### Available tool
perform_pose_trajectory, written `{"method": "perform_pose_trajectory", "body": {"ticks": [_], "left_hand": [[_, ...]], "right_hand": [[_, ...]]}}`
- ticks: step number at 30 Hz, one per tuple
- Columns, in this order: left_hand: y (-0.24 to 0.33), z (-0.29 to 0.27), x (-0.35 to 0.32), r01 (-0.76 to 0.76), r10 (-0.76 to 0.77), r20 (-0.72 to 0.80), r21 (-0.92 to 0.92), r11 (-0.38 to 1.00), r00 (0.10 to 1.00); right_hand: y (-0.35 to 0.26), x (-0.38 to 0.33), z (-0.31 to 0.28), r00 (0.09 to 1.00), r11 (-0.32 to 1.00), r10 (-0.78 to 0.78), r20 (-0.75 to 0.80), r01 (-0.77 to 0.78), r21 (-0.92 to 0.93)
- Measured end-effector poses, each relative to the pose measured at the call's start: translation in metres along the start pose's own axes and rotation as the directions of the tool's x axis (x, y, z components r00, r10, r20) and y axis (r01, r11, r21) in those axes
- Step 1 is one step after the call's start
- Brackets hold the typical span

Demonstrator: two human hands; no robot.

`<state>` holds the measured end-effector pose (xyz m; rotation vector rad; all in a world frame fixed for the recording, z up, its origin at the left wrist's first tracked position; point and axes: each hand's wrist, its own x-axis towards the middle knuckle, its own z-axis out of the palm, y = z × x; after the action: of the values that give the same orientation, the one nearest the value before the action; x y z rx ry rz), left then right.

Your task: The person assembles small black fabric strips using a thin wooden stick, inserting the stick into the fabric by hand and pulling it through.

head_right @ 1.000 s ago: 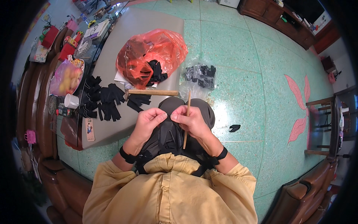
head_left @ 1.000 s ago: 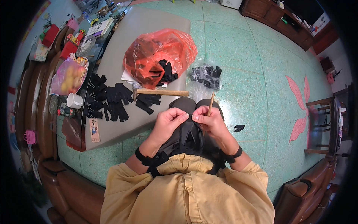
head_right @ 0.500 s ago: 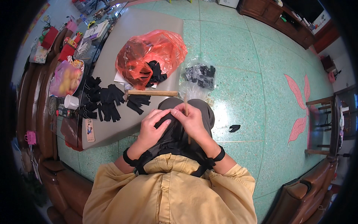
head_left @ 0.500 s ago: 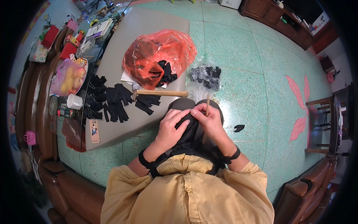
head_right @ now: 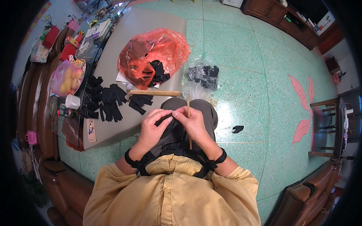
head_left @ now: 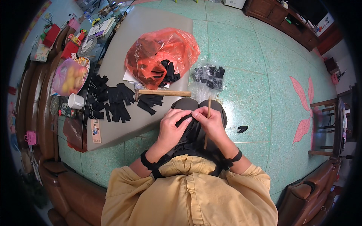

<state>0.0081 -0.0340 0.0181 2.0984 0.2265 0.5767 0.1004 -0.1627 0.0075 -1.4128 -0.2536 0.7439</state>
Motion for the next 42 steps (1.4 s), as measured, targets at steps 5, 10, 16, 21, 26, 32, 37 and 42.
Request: {"method": "perform_pose_trajectory", "body": {"ticks": [5, 10, 16, 21, 26, 32, 37, 42], "left_hand": [[-0.002, 0.002, 0.002, -0.023, 0.023, -0.009, 0.004, 1.0, 1.0], [-0.001, 0.0, 0.002, 0.068, -0.066, 0.027, -0.1, 0.993, 0.997], [0.005, 0.001, 0.0, 0.209, -0.21, 0.0, -0.093, 0.973, 0.978], [0.006, -0.003, -0.004, 0.155, -0.154, 0.033, -0.057, 0.986, 0.988], [-0.001, -0.003, -0.004, -0.112, 0.113, -0.001, 0.065, 0.992, 0.994], [0.014, -0.02, 0.008, -0.06, 0.067, 0.109, -0.07, 0.996, 0.992], [0.01, -0.017, 0.01, -0.027, 0.025, 0.065, 0.021, 0.999, 0.998], [0.013, -0.014, 0.009, -0.183, 0.185, 0.012, 0.214, 0.96, 0.983]], "right_hand": [[0.007, 0.001, 0.0, 1.0, 1.0, 0.001, -0.03, -0.001, 0.023], [0.002, 0.005, -0.004, 0.999, 0.999, -0.035, -0.001, 0.035, 0.026], [0.002, -0.005, 0.003, 0.985, 0.986, -0.147, -0.087, 0.139, -0.088], [0.004, -0.006, -0.003, 0.985, 0.988, -0.151, -0.08, 0.149, -0.024], [0.005, -0.006, -0.005, 0.988, 0.99, -0.144, -0.06, 0.144, -0.011], [0.002, -0.003, -0.01, 0.987, 0.984, -0.155, 0.046, 0.15, 0.1], [0.0, -0.004, -0.013, 0.988, 0.987, -0.132, 0.079, 0.123, 0.1], [-0.005, -0.007, -0.01, 0.982, 0.984, -0.171, 0.075, 0.167, 0.054]]}}
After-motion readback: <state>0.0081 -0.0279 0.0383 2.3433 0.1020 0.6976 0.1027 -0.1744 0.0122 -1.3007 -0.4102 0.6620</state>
